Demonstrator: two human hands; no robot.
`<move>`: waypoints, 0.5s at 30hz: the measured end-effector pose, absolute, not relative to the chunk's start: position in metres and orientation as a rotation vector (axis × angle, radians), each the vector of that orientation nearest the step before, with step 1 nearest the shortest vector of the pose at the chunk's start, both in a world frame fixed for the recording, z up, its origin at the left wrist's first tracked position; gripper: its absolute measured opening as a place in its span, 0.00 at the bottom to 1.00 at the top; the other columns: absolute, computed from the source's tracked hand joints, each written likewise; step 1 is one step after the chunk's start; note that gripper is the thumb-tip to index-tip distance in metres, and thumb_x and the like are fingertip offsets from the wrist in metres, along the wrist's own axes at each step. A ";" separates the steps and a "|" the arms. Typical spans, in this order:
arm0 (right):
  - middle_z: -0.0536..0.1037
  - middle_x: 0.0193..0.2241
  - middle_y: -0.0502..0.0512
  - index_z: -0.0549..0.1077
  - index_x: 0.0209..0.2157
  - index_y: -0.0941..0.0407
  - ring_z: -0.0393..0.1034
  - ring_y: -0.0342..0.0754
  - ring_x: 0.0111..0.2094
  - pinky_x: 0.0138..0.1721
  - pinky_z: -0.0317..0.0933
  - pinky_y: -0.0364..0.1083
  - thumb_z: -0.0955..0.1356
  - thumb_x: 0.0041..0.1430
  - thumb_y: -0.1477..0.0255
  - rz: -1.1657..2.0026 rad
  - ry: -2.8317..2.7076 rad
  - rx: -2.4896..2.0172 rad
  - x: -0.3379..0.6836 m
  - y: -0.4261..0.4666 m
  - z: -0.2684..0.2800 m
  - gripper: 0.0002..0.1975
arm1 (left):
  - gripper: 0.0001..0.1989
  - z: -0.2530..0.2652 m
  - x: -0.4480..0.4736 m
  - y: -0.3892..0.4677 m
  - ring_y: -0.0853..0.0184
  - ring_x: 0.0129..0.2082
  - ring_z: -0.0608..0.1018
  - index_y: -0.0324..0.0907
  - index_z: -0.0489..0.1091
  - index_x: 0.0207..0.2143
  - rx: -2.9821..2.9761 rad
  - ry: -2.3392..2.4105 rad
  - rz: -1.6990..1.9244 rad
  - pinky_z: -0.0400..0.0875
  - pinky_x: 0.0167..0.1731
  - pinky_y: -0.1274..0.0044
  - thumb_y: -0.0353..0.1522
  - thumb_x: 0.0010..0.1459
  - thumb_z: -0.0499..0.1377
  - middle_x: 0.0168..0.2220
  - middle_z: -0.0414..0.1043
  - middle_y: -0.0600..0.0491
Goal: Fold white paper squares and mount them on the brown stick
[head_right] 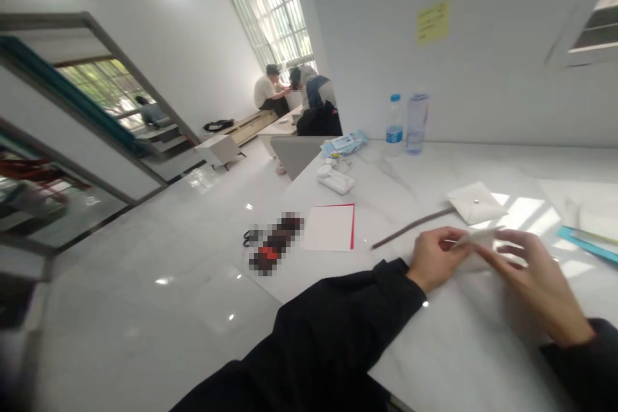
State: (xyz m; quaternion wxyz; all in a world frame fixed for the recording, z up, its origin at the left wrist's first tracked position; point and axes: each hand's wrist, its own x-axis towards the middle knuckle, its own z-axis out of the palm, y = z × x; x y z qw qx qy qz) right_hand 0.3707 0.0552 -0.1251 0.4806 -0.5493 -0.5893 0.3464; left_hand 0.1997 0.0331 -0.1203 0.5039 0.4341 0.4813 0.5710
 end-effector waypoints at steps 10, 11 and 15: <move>0.85 0.46 0.62 0.77 0.48 0.54 0.81 0.62 0.48 0.54 0.75 0.60 0.78 0.53 0.44 1.144 -1.432 -1.097 0.351 0.049 -0.095 0.32 | 0.21 -0.087 0.184 0.032 0.66 0.31 0.76 0.38 0.81 0.34 1.093 1.003 1.363 0.73 0.40 0.72 0.48 0.53 0.74 0.31 0.79 0.52; 0.86 0.46 0.62 0.78 0.47 0.53 0.81 0.63 0.48 0.54 0.75 0.61 0.78 0.53 0.45 1.155 -1.424 -1.100 0.352 0.049 -0.096 0.31 | 0.22 -0.087 0.184 0.032 0.66 0.31 0.77 0.38 0.81 0.34 1.085 0.999 1.360 0.74 0.40 0.72 0.48 0.52 0.74 0.31 0.79 0.51; 0.87 0.45 0.61 0.82 0.46 0.52 0.82 0.66 0.48 0.51 0.77 0.61 0.79 0.51 0.46 1.199 -1.386 -1.144 0.352 0.047 -0.097 0.29 | 0.20 -0.092 0.186 0.031 0.65 0.32 0.77 0.38 0.82 0.34 1.090 1.039 1.356 0.74 0.40 0.70 0.47 0.52 0.74 0.31 0.79 0.51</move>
